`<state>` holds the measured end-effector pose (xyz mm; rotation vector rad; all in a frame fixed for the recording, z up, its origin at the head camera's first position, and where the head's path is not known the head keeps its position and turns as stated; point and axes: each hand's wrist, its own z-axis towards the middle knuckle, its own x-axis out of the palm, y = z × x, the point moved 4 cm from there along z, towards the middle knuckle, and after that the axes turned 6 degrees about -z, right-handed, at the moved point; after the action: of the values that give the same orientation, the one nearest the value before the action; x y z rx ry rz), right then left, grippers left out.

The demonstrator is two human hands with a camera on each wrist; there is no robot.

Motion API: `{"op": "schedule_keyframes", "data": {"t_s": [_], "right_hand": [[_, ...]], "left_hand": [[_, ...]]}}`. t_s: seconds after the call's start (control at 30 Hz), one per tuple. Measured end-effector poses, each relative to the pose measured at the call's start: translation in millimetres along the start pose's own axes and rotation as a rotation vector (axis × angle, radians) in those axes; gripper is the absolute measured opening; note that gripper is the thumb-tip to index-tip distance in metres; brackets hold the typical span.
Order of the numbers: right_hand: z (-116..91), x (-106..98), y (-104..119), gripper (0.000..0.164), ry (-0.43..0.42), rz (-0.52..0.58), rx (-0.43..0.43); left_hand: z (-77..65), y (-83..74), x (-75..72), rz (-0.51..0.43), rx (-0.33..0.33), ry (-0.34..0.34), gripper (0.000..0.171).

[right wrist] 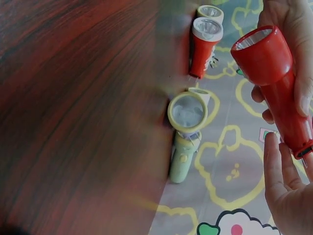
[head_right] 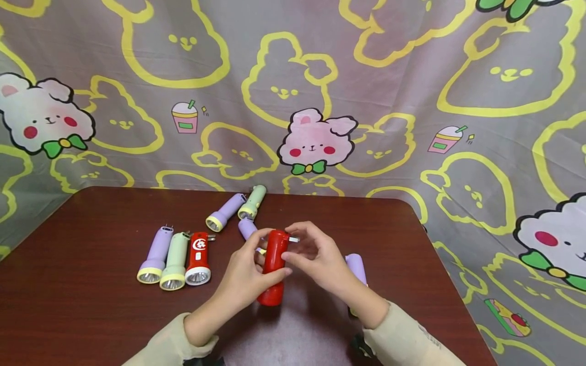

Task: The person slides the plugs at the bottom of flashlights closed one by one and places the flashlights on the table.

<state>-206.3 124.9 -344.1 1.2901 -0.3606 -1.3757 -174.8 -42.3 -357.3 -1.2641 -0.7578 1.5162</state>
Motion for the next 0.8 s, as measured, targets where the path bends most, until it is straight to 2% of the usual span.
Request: {"op": "schedule_keyframes", "data": {"t_s": [0.33, 0.63, 0.8], "right_hand": [[0.7, 1.6, 2.8, 0.042, -0.02, 0.052, 0.014], [-0.7, 0.5, 0.8, 0.042, -0.026, 0.06, -0.006], [-0.8, 1.9, 1.0, 0.043, -0.046, 0.054, -0.034]], "left_hand": [[-2.5, -0.8, 1.5, -0.017, 0.02, 0.027, 0.073], [-2.7, 1.6, -2.9, -0.13, 0.03, 0.147, 0.076], [-0.1, 2.1, -5.2, -0.19, 0.004, 0.12, 0.077]]}}
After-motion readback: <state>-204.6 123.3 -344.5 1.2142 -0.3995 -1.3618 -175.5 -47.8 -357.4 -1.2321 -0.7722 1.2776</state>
